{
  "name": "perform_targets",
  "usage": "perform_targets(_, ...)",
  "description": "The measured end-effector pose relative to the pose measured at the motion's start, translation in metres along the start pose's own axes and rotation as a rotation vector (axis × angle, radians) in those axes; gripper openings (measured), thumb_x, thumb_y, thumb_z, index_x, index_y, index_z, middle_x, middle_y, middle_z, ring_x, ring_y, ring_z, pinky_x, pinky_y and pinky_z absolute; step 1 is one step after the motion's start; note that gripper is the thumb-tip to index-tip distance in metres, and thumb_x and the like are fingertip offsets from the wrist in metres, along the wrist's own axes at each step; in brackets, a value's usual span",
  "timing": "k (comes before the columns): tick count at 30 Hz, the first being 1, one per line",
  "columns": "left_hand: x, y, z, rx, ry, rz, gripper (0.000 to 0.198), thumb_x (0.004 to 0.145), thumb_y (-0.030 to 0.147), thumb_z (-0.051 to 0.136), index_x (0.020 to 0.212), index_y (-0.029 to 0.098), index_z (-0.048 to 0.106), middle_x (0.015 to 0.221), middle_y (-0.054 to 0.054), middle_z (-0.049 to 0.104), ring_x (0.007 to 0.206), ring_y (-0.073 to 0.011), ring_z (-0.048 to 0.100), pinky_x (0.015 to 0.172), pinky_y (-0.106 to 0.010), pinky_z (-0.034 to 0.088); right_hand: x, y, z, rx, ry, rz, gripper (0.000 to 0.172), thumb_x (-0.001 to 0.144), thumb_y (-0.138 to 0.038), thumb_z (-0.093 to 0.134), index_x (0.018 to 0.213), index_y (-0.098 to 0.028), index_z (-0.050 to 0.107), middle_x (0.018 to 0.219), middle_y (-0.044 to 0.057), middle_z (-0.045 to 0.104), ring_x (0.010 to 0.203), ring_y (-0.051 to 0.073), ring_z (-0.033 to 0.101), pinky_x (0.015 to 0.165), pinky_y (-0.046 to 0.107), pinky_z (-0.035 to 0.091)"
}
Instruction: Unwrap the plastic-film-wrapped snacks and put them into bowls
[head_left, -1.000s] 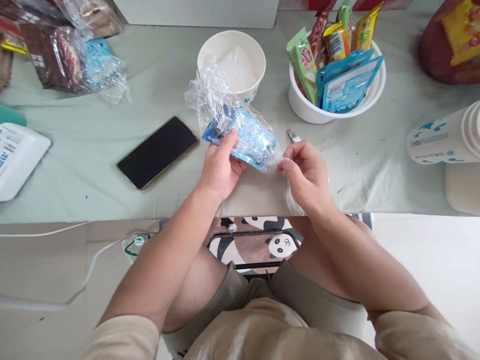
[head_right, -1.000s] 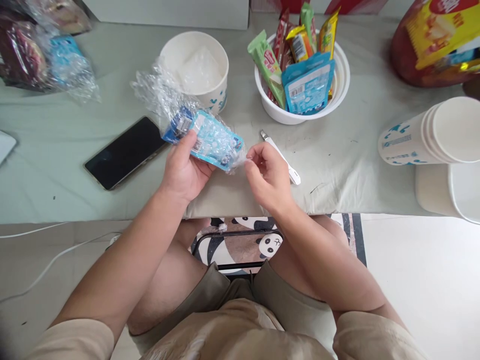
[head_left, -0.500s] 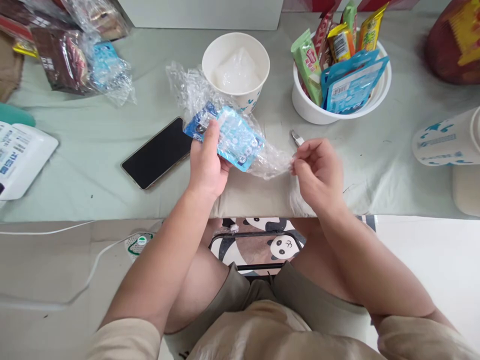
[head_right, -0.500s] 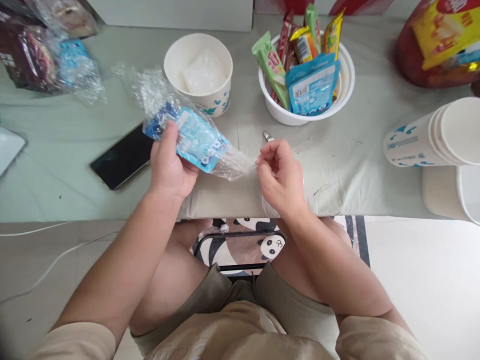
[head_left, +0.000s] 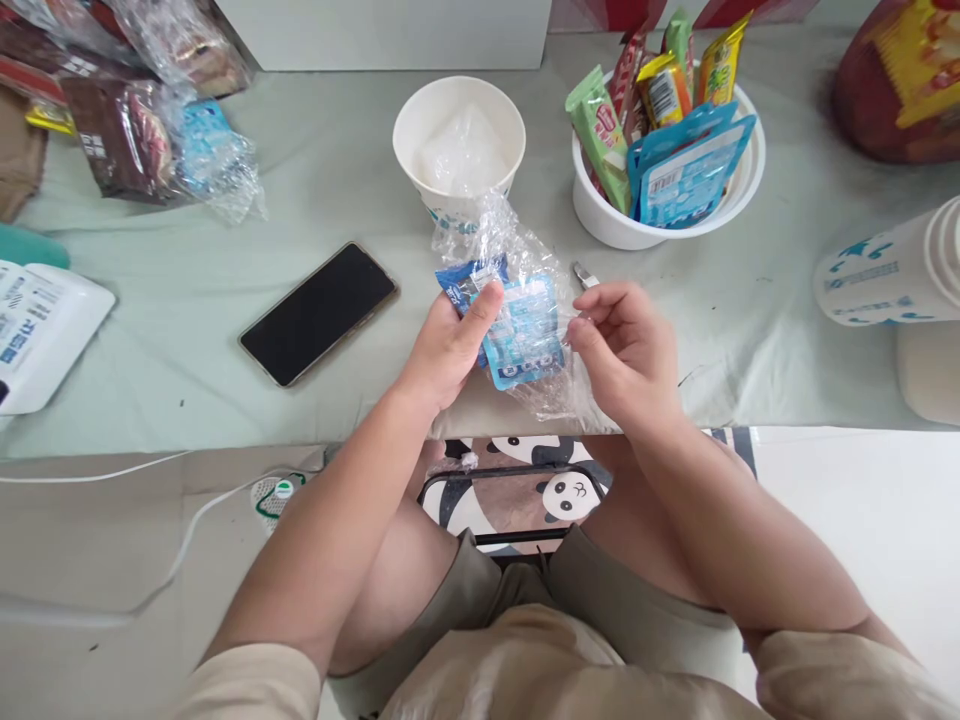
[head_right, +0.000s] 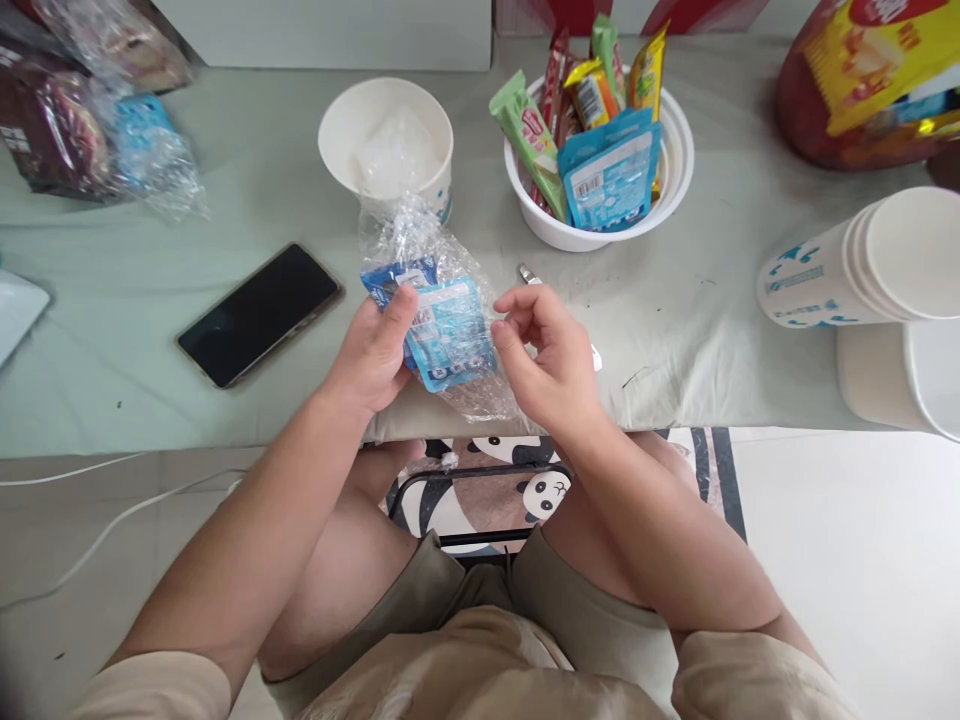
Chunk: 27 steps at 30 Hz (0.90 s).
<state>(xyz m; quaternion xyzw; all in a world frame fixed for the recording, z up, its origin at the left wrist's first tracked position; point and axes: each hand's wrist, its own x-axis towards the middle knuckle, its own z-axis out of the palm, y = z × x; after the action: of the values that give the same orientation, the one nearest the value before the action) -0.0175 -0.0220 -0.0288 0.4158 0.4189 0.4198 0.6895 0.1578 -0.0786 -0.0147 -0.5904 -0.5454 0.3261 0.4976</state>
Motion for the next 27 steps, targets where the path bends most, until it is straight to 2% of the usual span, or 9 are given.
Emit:
perform_targets(3,0.001,-0.003,-0.001,0.003,0.013,-0.022,0.063,0.081,0.075,0.076,0.117,0.025,0.062,0.105,-0.007,0.075,0.115,-0.0300,0.074,0.089,-0.038,0.061,0.000,0.000,-0.001,-0.144,0.125,-0.119,0.005,0.095,-0.024,0.060,0.100,-0.025,0.062,0.091,0.004,0.061,0.083,0.019,0.061,0.072,0.036,0.050)
perform_targets(5,0.000,-0.004,-0.001,-0.014,0.005,-0.076,0.061,0.084,0.076,0.071,0.116,0.025,0.060,0.100,-0.006,0.074,0.105,-0.0298,0.076,0.076,-0.035,0.062,0.000,0.002,0.000,-0.217,0.140,-0.215,0.009,0.094,-0.028,0.063,0.102,-0.025,0.061,0.096,0.005,0.064,0.089,0.021,0.062,0.077,0.038,0.051)
perform_targets(9,-0.004,0.000,-0.003,-0.036,-0.123,-0.180,0.052,0.086,0.063,0.072,0.120,0.025,0.058,0.101,-0.005,0.072,0.083,-0.0223,0.074,0.061,-0.030,0.060,-0.002,0.005,0.008,-0.272,-0.073,-0.240,0.037,0.085,-0.044,0.076,0.112,-0.024,0.062,0.108,0.008,0.069,0.095,0.024,0.064,0.082,0.040,0.054)
perform_targets(10,-0.005,0.001,-0.004,-0.030,-0.150,-0.189,0.051,0.085,0.057,0.074,0.122,0.026,0.057,0.105,-0.005,0.071,0.081,-0.0200,0.073,0.061,-0.029,0.061,-0.002,0.006,0.010,-0.287,-0.102,-0.217,0.037,0.084,-0.044,0.076,0.112,-0.024,0.063,0.109,0.008,0.069,0.096,0.024,0.064,0.083,0.040,0.055)
perform_targets(13,-0.007,0.003,-0.007,0.013,-0.172,-0.176,0.049,0.082,0.044,0.079,0.123,0.028,0.056,0.112,-0.003,0.068,0.085,-0.0175,0.071,0.060,-0.025,0.061,-0.002,0.006,0.012,-0.275,-0.125,-0.152,0.022,0.090,-0.040,0.070,0.103,-0.023,0.066,0.101,0.006,0.071,0.090,0.021,0.064,0.078,0.036,0.053)
perform_targets(18,-0.005,0.003,-0.008,0.044,-0.195,-0.131,0.049,0.082,0.041,0.081,0.122,0.028,0.056,0.107,-0.002,0.067,0.083,-0.0166,0.070,0.056,-0.022,0.057,0.003,0.002,0.009,-0.150,-0.164,-0.103,0.017,0.096,-0.036,0.063,0.086,-0.022,0.065,0.085,0.003,0.068,0.076,0.016,0.060,0.066,0.031,0.048)
perform_targets(21,-0.005,0.002,-0.007,0.030,-0.188,-0.130,0.047,0.082,0.041,0.081,0.119,0.028,0.057,0.101,0.000,0.066,0.075,-0.0146,0.067,0.055,-0.022,0.055,0.003,-0.001,0.008,-0.147,-0.120,-0.140,0.018,0.096,-0.032,0.061,0.081,-0.023,0.060,0.079,0.002,0.065,0.073,0.015,0.058,0.065,0.031,0.047)
perform_targets(24,-0.005,0.002,-0.005,0.008,-0.194,-0.123,0.049,0.081,0.043,0.082,0.118,0.029,0.054,0.104,-0.001,0.068,0.077,-0.0149,0.068,0.057,-0.023,0.054,0.001,-0.001,0.007,-0.143,-0.052,-0.220,0.020,0.100,-0.032,0.057,0.081,-0.023,0.056,0.079,0.002,0.063,0.076,0.016,0.058,0.071,0.033,0.049)
perform_targets(27,-0.005,0.003,-0.003,-0.024,-0.166,-0.138,0.052,0.078,0.040,0.080,0.121,0.028,0.053,0.107,-0.002,0.069,0.085,-0.0179,0.070,0.060,-0.024,0.054,0.000,0.005,0.007,-0.102,0.028,-0.197,0.013,0.098,-0.034,0.060,0.091,-0.024,0.057,0.100,0.006,0.066,0.100,0.020,0.064,0.084,0.037,0.054)
